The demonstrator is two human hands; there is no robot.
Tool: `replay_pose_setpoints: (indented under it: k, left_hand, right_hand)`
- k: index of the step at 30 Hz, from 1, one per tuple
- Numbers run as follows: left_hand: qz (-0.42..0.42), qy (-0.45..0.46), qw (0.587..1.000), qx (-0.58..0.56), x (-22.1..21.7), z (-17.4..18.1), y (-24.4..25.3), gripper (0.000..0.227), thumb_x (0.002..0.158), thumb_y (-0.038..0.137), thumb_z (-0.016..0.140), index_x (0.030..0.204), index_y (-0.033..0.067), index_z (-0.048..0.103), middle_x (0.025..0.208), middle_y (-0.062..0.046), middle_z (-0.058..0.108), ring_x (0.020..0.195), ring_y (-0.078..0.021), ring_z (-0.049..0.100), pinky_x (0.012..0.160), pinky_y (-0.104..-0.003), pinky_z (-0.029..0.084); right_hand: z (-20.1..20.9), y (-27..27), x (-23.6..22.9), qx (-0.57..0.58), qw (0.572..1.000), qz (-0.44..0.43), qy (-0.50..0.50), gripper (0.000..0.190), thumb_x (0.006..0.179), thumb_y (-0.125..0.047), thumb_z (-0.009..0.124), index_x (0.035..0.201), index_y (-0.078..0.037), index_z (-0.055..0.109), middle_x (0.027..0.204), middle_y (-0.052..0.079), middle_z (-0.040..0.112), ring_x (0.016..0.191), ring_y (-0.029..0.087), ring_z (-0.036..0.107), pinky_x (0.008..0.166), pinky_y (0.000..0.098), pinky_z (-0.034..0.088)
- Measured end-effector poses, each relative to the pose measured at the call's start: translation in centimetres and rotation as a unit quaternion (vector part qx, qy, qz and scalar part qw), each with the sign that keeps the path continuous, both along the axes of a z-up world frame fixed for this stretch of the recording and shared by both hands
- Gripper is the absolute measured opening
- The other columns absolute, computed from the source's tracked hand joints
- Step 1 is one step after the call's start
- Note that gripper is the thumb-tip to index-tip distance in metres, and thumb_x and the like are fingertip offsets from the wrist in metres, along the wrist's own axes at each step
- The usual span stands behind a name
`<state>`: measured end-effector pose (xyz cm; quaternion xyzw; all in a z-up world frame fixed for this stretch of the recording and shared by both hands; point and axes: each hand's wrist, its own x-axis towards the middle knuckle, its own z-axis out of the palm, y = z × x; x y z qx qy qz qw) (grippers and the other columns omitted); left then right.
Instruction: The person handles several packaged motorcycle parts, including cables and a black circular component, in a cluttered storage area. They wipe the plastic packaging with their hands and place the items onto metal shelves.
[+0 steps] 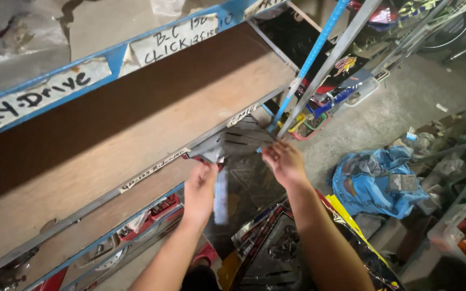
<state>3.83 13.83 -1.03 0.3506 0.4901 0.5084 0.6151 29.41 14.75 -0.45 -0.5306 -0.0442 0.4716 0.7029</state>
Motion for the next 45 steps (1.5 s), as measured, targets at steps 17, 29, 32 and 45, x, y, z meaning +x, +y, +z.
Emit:
replay_pose_setpoints:
  k: [17,29,32,45]
  left_hand:
    - [0.033,-0.001,0.978,-0.205,0.0,-2.2,-0.8,0.017,0.093,0.017,0.075,0.096,0.0000,0.073,0.085,-0.013,0.065,0.066,-0.0239,0.071,0.066,-0.040,0.067]
    - [0.013,-0.012,0.979,-0.205,-0.9,-3.8,0.0,0.012,0.091,0.011,0.075,0.089,0.0003,0.070,0.075,-0.009,0.060,0.064,-0.0205,0.068,0.069,-0.039,0.067]
    - [-0.013,-0.016,0.978,-0.207,-1.0,-3.5,-0.4,0.011,0.090,0.009,0.074,0.086,-0.0004,0.069,0.073,-0.012,0.064,0.063,-0.0195,0.069,0.066,-0.035,0.067]
    - [-0.406,0.189,0.883,-0.138,-3.5,6.2,-6.8,0.016,0.099,0.014,0.065,0.093,0.0028,0.075,0.067,-0.004,0.066,0.055,-0.0110,0.058,0.053,-0.024,0.046]
  right_hand:
    - [-4.7,0.2,1.7,-0.092,0.993,-0.022,-0.071,0.028,0.096,-0.011,0.070,0.122,-0.001,0.067,0.088,0.016,0.069,0.073,0.024,0.071,0.077,0.0429,0.067]
    - [-5.8,1.6,2.9,-0.065,0.998,0.007,-0.024,0.025,0.098,-0.018,0.072,0.115,-0.001,0.066,0.079,0.010,0.065,0.068,0.019,0.068,0.069,0.0345,0.067]
    - [0.2,0.2,-1.1,-0.035,0.998,0.025,0.046,0.025,0.104,-0.023,0.064,0.120,-0.003,0.063,0.094,0.013,0.060,0.089,0.028,0.066,0.092,0.0531,0.062]
    - [-2.0,-4.6,1.4,0.072,0.997,0.001,0.040,0.004,0.098,-0.009,0.061,0.098,-0.006,0.063,0.080,0.009,0.063,0.053,0.019,0.051,0.047,0.0341,0.042]
